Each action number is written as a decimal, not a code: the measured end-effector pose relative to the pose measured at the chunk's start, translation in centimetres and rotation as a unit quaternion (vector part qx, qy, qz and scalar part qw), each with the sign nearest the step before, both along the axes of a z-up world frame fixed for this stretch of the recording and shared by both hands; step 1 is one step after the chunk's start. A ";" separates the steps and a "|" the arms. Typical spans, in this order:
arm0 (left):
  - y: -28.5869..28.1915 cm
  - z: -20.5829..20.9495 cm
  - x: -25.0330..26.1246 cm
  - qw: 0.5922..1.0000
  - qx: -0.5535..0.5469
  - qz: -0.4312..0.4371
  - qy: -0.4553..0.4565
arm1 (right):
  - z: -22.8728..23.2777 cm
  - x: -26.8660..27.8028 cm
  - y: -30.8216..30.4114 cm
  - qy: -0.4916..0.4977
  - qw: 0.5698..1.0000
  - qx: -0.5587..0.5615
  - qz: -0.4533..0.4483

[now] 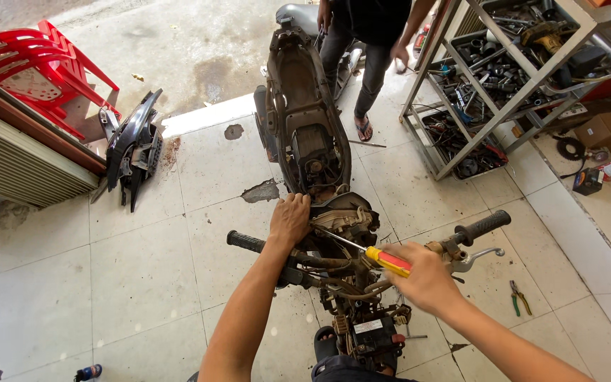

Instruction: The person works on a disassembled motorcycle in a workshop, using pliers to adjust components near the handlebars. They briefly check a smartphone before continuing to use a screwdriver to tighten or loosen parts on the motorcycle's front assembly.

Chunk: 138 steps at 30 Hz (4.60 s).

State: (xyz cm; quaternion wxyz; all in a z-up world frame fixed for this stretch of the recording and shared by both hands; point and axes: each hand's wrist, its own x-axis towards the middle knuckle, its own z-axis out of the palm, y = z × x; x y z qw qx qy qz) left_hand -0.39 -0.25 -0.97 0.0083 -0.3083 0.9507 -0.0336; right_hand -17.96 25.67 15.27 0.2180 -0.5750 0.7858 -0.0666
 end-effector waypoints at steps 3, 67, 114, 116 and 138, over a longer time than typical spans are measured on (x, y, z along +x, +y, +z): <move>0.2 -0.3 0.1 1.000 0.001 0.003 0.017 | 4.3 1.3 -1.0 -0.459 0.779 0.081 -0.420; -0.8 -1.1 -0.5 0.991 0.023 -0.041 0.126 | -12.4 -2.0 -14.7 0.094 0.916 0.390 -0.007; -0.1 2.5 -1.1 0.987 0.022 -0.161 0.011 | -10.4 1.8 -16.1 0.092 0.886 0.445 0.096; -0.2 3.0 -1.1 0.987 0.045 -0.148 -0.038 | -8.4 2.6 -17.5 0.117 0.856 0.495 0.089; -1.5 -1.6 -3.9 0.976 0.196 0.070 0.069 | -26.2 -0.1 -20.8 0.261 0.890 0.371 0.045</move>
